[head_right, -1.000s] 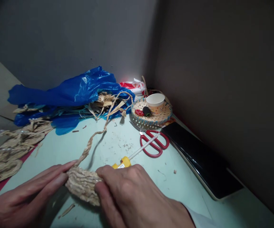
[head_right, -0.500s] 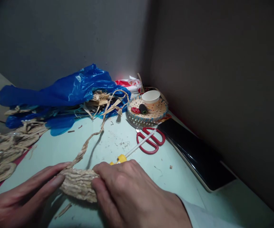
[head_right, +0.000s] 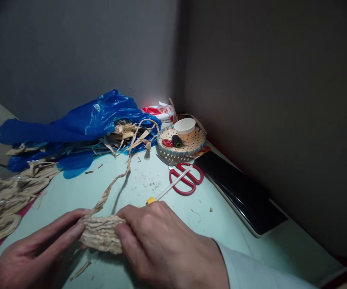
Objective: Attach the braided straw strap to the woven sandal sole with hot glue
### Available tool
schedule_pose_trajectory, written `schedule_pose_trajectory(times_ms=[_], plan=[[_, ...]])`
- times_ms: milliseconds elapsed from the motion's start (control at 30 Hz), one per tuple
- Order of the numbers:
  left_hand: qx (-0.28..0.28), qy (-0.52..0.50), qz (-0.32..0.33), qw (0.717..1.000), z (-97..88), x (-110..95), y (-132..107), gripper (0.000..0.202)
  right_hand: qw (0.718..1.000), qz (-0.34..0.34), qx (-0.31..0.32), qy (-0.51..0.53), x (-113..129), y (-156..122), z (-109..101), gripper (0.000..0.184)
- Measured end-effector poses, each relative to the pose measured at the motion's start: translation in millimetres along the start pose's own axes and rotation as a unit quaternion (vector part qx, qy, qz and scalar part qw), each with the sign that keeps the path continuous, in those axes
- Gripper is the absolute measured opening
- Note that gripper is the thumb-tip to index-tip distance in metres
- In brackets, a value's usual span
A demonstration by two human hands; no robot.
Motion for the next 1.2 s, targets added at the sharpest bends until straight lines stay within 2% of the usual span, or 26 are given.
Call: schedule_pose_trajectory(times_ms=[167,433,600,867,1200], plan=[[0.008,-0.064,-0.055,0.996,2.9,1.0,-3.2,0.023,1.000,-0.001,0.000,0.004,-0.3,-2.7,0.0,0.035],[0.024,-0.035,-0.078,0.996,4.8,0.1,-4.4,0.027,1.000,-0.023,-0.003,-0.011,-2.3,5.2,-1.3,0.031],[0.020,0.009,-0.022,1.000,5.0,0.7,-3.3,0.026,1.000,-0.026,0.004,-0.017,-4.0,4.9,0.1,0.031],[0.022,0.087,0.097,0.991,11.2,-8.4,-9.0,0.008,0.999,-0.038,0.008,-0.013,-3.9,5.3,-0.5,0.031],[0.081,0.151,0.144,0.975,3.3,-6.7,-4.0,0.015,0.999,-0.051,0.004,-0.008,-5.6,5.4,0.0,0.029]])
Point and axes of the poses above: each hand's wrist, its own y-axis towards the middle knuckle, its own z-axis out of the palm, x = y × z, the point moved 2 cm from there along y, towards the middle knuckle, and after that the axes turned 15 degrees about -y, right-handed, at the moved point
